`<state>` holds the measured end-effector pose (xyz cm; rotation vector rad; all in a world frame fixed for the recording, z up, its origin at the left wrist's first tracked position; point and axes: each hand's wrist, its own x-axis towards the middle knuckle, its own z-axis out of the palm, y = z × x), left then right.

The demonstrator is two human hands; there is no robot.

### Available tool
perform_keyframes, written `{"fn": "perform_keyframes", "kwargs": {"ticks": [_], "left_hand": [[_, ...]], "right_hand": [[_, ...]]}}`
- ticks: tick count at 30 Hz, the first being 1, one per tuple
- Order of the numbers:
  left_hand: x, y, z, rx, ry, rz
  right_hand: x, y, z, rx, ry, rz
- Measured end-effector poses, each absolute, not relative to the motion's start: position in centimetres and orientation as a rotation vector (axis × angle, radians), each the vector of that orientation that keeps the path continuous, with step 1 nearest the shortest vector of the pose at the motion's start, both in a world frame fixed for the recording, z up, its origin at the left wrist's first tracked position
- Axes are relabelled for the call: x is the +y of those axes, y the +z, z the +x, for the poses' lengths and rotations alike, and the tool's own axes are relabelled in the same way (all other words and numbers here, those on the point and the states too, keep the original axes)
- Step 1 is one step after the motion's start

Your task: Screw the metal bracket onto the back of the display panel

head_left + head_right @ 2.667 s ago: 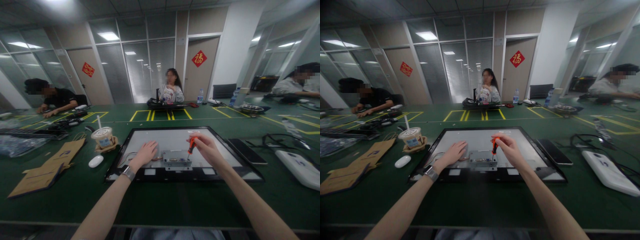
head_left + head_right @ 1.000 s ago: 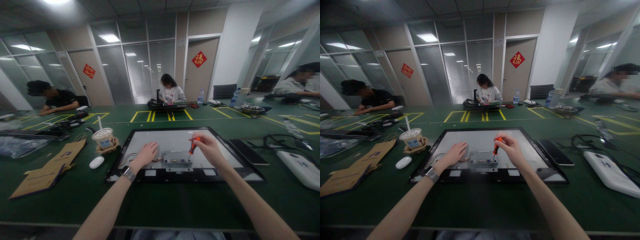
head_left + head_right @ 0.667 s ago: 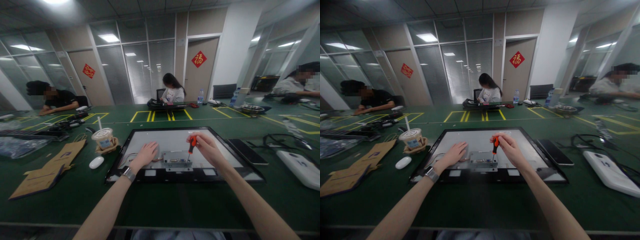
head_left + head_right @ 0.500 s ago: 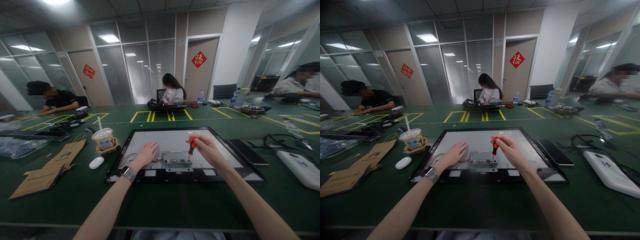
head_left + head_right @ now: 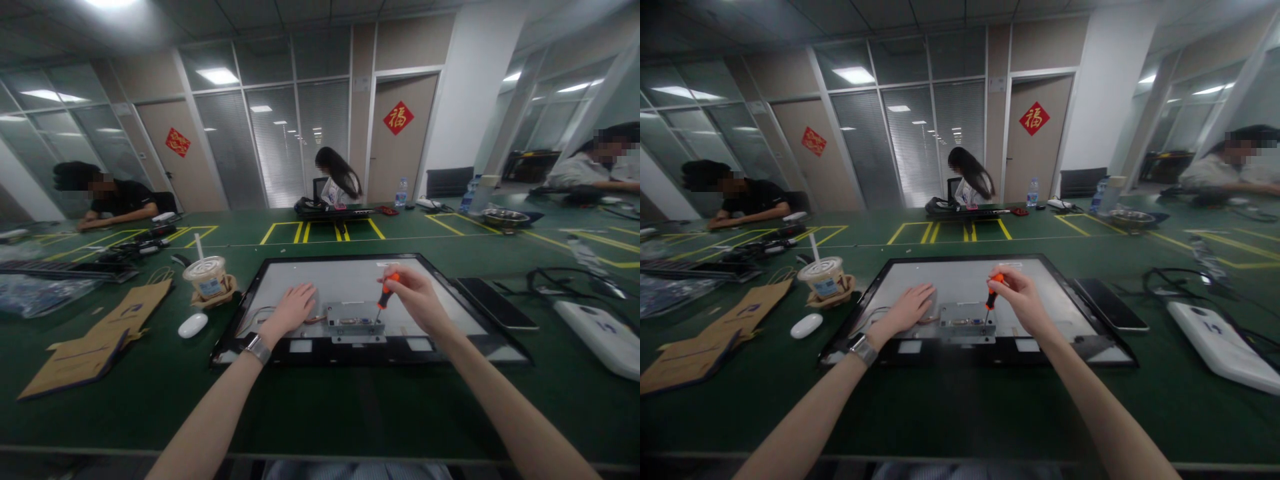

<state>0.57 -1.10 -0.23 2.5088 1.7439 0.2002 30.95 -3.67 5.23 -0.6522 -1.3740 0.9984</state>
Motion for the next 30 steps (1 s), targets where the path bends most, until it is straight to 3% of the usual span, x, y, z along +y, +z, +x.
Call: {"fn": "perform_keyframes", "kwargs": {"ticks": [30], "left_hand": [[-1.09, -0.14, 0.53, 1.732, 0.19, 2.505]], "right_hand": [[-4.29, 5.89, 30.9, -1.408, 1.097, -0.577]]}}
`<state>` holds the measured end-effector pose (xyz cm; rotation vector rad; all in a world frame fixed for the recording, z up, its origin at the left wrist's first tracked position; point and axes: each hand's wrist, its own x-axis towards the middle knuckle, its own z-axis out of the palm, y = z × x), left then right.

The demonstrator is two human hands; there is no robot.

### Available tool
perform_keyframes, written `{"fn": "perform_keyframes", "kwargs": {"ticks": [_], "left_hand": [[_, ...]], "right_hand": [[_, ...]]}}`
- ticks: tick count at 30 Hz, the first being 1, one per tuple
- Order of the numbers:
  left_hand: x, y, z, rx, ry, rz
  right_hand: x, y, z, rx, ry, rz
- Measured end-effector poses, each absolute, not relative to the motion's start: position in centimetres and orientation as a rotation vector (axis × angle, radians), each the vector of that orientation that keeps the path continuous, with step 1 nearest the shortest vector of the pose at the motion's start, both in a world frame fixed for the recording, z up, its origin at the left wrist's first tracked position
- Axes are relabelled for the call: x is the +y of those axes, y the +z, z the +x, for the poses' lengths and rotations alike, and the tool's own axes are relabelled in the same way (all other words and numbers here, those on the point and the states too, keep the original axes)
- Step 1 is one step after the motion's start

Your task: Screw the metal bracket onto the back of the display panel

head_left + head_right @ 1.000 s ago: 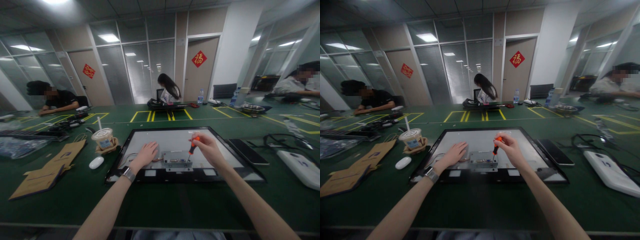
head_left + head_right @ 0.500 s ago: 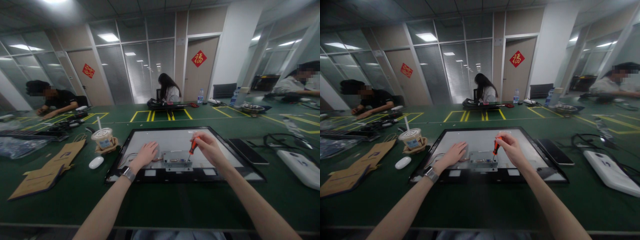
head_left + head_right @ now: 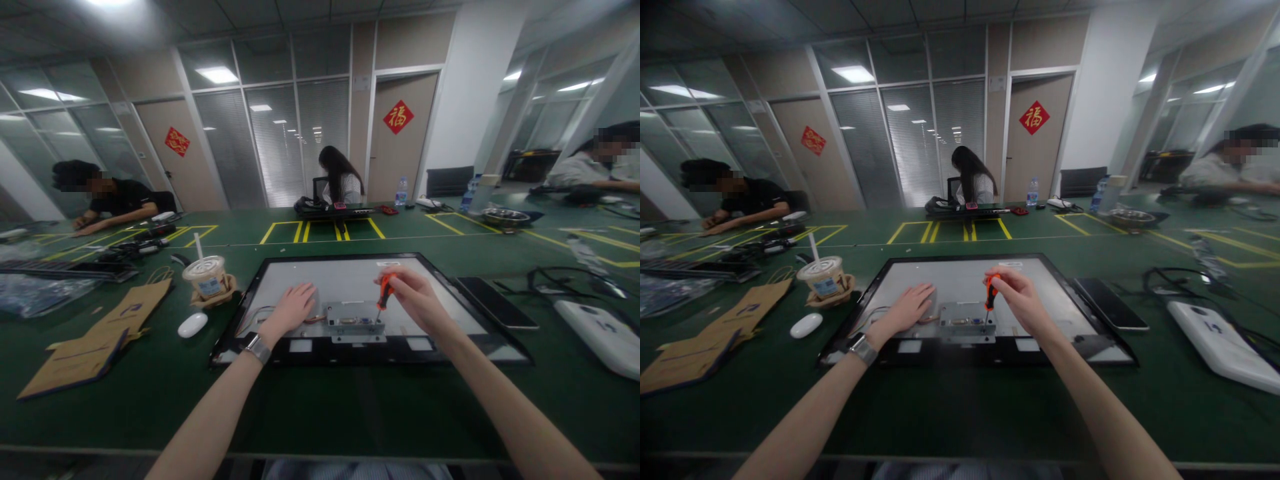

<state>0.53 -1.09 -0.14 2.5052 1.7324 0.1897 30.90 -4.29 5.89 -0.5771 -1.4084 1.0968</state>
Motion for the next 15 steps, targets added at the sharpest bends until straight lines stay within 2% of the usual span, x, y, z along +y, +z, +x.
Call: {"fn": "perform_keyframes", "kwargs": {"ticks": [15], "left_hand": [[-0.76, -0.78, 0.18, 1.726, 0.227, 2.522]], "right_hand": [[-4.58, 6.1, 31.11, -1.428, 1.209, -0.56]]}}
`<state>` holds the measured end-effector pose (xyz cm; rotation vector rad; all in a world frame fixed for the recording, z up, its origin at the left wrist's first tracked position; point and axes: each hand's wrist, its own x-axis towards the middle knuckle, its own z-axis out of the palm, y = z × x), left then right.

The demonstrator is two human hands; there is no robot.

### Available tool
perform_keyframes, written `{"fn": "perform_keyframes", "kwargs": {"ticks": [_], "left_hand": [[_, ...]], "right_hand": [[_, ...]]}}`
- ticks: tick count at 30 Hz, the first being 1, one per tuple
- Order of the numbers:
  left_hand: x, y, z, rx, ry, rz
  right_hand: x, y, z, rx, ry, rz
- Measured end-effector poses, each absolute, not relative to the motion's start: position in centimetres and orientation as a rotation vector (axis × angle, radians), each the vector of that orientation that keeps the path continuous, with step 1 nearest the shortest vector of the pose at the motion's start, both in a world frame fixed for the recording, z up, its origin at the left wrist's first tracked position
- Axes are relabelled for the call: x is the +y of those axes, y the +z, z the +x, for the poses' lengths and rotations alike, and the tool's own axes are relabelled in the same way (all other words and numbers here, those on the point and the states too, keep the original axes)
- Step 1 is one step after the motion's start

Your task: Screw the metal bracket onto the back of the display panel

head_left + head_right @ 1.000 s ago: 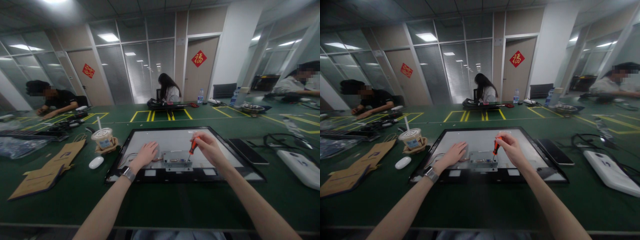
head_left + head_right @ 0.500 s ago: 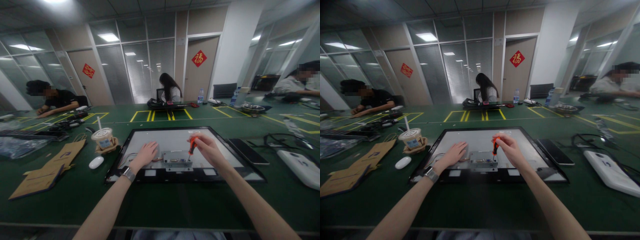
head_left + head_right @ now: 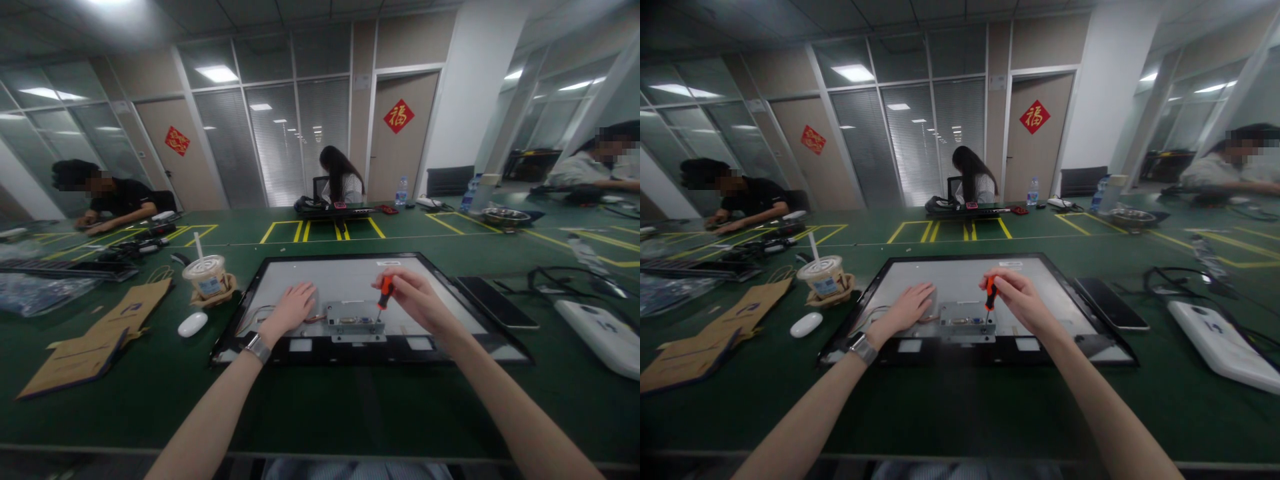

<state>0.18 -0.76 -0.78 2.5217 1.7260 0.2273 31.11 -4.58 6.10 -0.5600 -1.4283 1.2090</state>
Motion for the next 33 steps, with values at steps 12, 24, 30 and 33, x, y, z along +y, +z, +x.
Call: {"fn": "perform_keyframes", "kwargs": {"ticks": [12, 24, 30, 33], "left_hand": [[-0.72, -0.74, 0.32, 1.735, 0.219, 2.532], [-1.16, -0.05, 0.67, 1.744, 0.189, 2.509], [-1.13, -0.08, 0.57, 1.739, 0.185, 2.503], [-1.19, 0.04, 0.64, 1.743, 0.179, 2.5]], "right_hand": [[-4.72, 6.47, 31.04, -1.432, 1.277, -0.536], [-4.55, 6.1, 30.9, -1.413, 1.2, -0.541], [-4.41, 5.77, 31.1, -1.408, 1.229, -0.548], [-4.35, 5.81, 30.96, -1.41, 1.213, -0.535]]}}
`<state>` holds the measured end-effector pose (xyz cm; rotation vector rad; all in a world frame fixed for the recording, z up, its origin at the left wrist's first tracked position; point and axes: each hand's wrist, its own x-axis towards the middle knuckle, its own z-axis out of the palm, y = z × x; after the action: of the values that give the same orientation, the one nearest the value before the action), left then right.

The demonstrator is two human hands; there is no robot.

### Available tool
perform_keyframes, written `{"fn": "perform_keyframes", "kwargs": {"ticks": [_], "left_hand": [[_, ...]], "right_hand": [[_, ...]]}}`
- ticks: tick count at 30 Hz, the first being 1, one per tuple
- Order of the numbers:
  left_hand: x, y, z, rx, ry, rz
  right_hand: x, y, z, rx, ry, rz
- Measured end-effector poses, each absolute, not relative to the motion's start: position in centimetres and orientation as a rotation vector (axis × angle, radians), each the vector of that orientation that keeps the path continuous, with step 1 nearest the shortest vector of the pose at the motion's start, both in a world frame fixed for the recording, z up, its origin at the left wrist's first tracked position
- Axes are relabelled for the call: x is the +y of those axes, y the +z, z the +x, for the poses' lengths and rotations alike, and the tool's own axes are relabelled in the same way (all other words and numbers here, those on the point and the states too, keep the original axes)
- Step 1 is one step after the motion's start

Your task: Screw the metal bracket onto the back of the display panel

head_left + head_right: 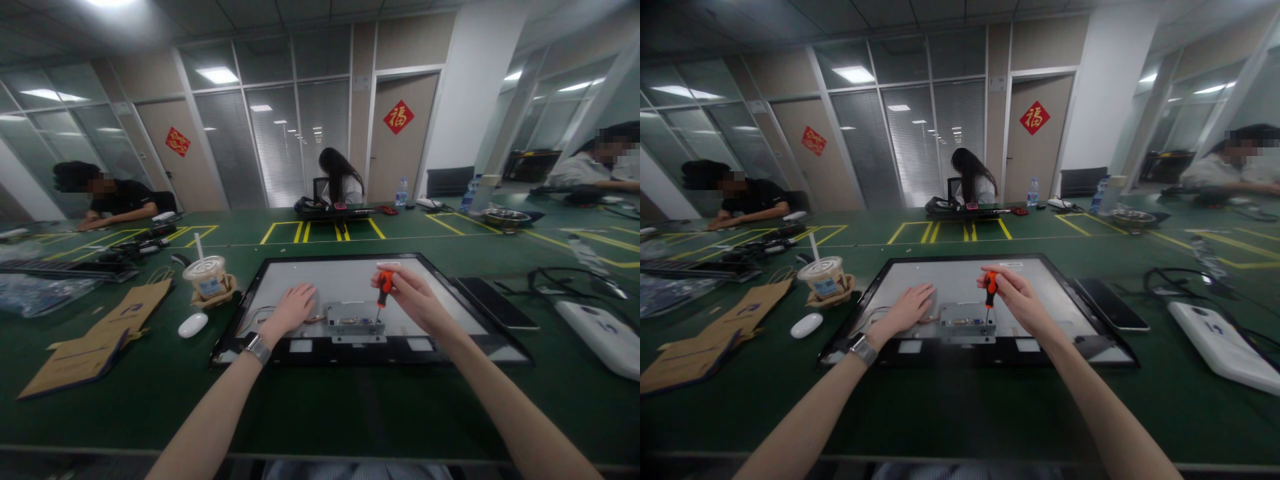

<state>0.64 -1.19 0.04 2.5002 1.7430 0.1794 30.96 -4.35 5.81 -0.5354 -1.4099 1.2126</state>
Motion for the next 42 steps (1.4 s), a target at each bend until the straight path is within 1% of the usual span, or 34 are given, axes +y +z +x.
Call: {"fn": "perform_keyframes", "kwargs": {"ticks": [7, 25, 34, 42], "left_hand": [[-1.4, 0.3, 0.9, 1.759, 0.173, 2.504], [-1.2, 0.1, 0.8, 1.747, 0.173, 2.517], [-1.1, -0.1, 0.6, 1.744, 0.195, 2.527], [-1.2, 0.0, 0.7, 1.75, 0.194, 2.509]], "right_hand": [[-4.5, 6.2, 31.0, -1.419, 1.229, -0.512], [-4.4, 6.2, 30.9, -1.466, 1.059, -0.554], [-4.0, 5.9, 31.1, -1.418, 0.776, -0.712], [-3.7, 5.3, 31.3, -1.483, 0.79, -0.704]]}}
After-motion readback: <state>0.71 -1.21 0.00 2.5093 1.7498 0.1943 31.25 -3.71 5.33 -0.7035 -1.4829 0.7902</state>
